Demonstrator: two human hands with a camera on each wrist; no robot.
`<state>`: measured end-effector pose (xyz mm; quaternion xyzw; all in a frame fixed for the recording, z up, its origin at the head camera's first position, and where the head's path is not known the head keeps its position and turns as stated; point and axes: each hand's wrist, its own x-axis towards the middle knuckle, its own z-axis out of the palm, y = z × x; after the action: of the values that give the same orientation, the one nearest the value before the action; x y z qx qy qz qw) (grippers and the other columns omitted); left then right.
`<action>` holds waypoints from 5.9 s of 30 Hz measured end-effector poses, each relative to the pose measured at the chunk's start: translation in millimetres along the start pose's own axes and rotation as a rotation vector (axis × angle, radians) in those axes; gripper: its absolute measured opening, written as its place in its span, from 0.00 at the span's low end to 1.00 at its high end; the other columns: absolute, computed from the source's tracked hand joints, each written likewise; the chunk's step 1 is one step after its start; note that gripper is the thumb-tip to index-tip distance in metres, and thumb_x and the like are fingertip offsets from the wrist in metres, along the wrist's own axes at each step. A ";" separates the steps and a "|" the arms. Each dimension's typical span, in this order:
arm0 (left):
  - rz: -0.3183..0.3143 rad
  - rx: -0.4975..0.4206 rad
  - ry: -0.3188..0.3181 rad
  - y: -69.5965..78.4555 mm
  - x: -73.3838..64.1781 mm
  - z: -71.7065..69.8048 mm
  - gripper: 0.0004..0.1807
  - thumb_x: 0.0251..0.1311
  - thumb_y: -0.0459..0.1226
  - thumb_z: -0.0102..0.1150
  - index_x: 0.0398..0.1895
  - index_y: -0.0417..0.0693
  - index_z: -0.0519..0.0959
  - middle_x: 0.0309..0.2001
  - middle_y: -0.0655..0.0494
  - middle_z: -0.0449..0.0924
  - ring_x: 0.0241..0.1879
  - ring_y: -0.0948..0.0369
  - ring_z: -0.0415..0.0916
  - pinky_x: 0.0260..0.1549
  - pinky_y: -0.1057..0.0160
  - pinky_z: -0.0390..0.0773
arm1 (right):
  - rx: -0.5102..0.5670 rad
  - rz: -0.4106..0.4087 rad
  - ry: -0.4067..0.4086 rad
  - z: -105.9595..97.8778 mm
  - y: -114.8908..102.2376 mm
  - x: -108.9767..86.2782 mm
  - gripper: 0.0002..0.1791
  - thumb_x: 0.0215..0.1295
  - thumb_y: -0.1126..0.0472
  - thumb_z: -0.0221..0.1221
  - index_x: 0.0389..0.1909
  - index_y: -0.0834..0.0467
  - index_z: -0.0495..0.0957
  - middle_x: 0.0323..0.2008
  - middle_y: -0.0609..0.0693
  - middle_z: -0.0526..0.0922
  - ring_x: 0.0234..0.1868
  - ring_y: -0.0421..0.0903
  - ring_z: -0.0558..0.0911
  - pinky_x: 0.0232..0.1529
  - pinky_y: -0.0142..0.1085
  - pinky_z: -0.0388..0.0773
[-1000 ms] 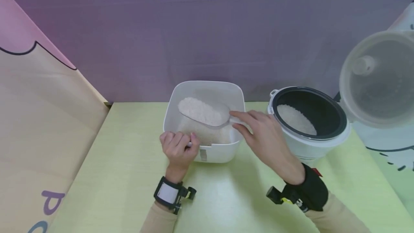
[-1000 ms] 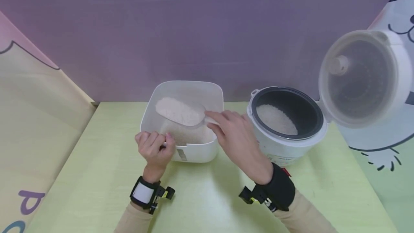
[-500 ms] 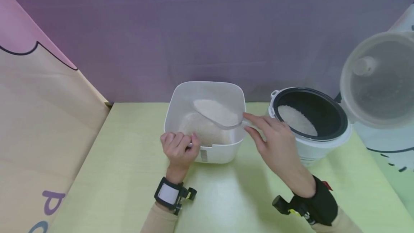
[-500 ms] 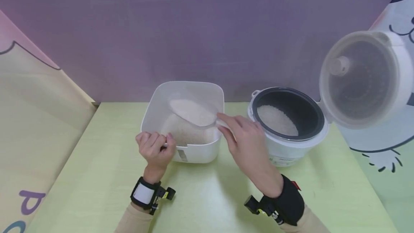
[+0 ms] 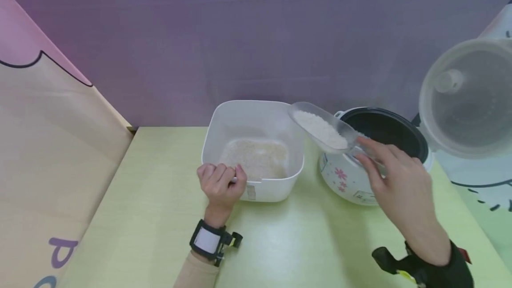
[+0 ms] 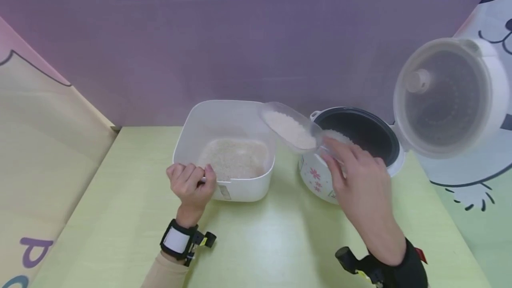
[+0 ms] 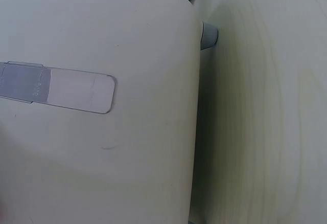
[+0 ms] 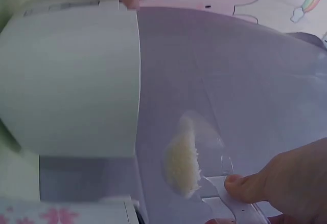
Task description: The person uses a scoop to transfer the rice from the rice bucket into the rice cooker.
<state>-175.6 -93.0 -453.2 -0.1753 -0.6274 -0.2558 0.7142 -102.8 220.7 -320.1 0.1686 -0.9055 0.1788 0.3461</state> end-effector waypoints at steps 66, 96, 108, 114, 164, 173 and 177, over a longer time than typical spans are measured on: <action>0.006 0.003 -0.018 1.5 1.1 0.2 0.20 0.50 0.31 0.58 0.09 0.49 0.60 0.11 0.58 0.56 0.17 0.57 0.52 0.28 0.58 0.56 | -0.149 0.131 -0.026 -17.2 52.0 -25.3 0.17 0.62 0.62 0.67 0.45 0.72 0.80 0.32 0.73 0.82 0.16 0.61 0.77 0.12 0.31 0.54; 0.007 0.011 -0.015 0.0 -0.6 -0.4 0.21 0.51 0.32 0.58 0.09 0.49 0.60 0.11 0.58 0.56 0.16 0.57 0.52 0.28 0.58 0.57 | -0.177 0.293 -0.087 -22.0 51.2 -21.7 0.15 0.76 0.65 0.53 0.49 0.77 0.76 0.37 0.77 0.80 0.27 0.73 0.79 0.22 0.60 0.72; 0.003 0.008 -0.028 0.3 -0.4 -1.4 0.21 0.52 0.32 0.58 0.09 0.49 0.60 0.11 0.58 0.56 0.17 0.57 0.52 0.29 0.58 0.57 | -0.175 0.302 -0.097 -22.1 52.5 -24.2 0.15 0.76 0.67 0.50 0.50 0.77 0.76 0.35 0.77 0.81 0.32 0.77 0.79 0.29 0.68 0.72; 0.006 0.012 -0.028 0.3 -0.3 -1.4 0.22 0.54 0.32 0.58 0.09 0.49 0.60 0.11 0.59 0.56 0.17 0.58 0.52 0.29 0.58 0.57 | -0.155 0.301 -0.078 -21.4 51.9 -25.2 0.16 0.76 0.66 0.50 0.50 0.77 0.77 0.37 0.77 0.81 0.31 0.77 0.79 0.27 0.67 0.71; -0.021 0.006 -0.009 4.8 3.8 -3.4 0.21 0.50 0.32 0.59 0.09 0.49 0.60 0.11 0.58 0.56 0.17 0.57 0.52 0.29 0.57 0.57 | -0.246 -0.241 -0.387 44.9 -32.0 79.0 0.20 0.68 0.54 0.67 0.40 0.70 0.77 0.33 0.63 0.78 0.32 0.60 0.80 0.26 0.48 0.78; -0.011 0.008 -0.005 2.7 5.8 -5.2 0.21 0.52 0.32 0.58 0.09 0.49 0.59 0.11 0.58 0.55 0.17 0.57 0.51 0.29 0.57 0.57 | -0.453 -0.471 -0.449 66.3 -48.0 92.4 0.07 0.68 0.69 0.58 0.40 0.72 0.78 0.36 0.62 0.75 0.38 0.58 0.78 0.37 0.45 0.78; -0.012 0.010 -0.005 3.2 5.3 -5.3 0.21 0.52 0.32 0.58 0.09 0.48 0.59 0.11 0.58 0.56 0.17 0.57 0.52 0.29 0.57 0.57 | -0.527 -0.621 -0.382 80.7 -49.7 94.1 0.06 0.64 0.71 0.60 0.39 0.70 0.82 0.33 0.60 0.79 0.35 0.55 0.81 0.37 0.42 0.78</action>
<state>-169.0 -94.2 -448.6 -0.1686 -0.6314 -0.2568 0.7120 -193.4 124.4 -301.4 0.3685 -0.8742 -0.2047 0.2411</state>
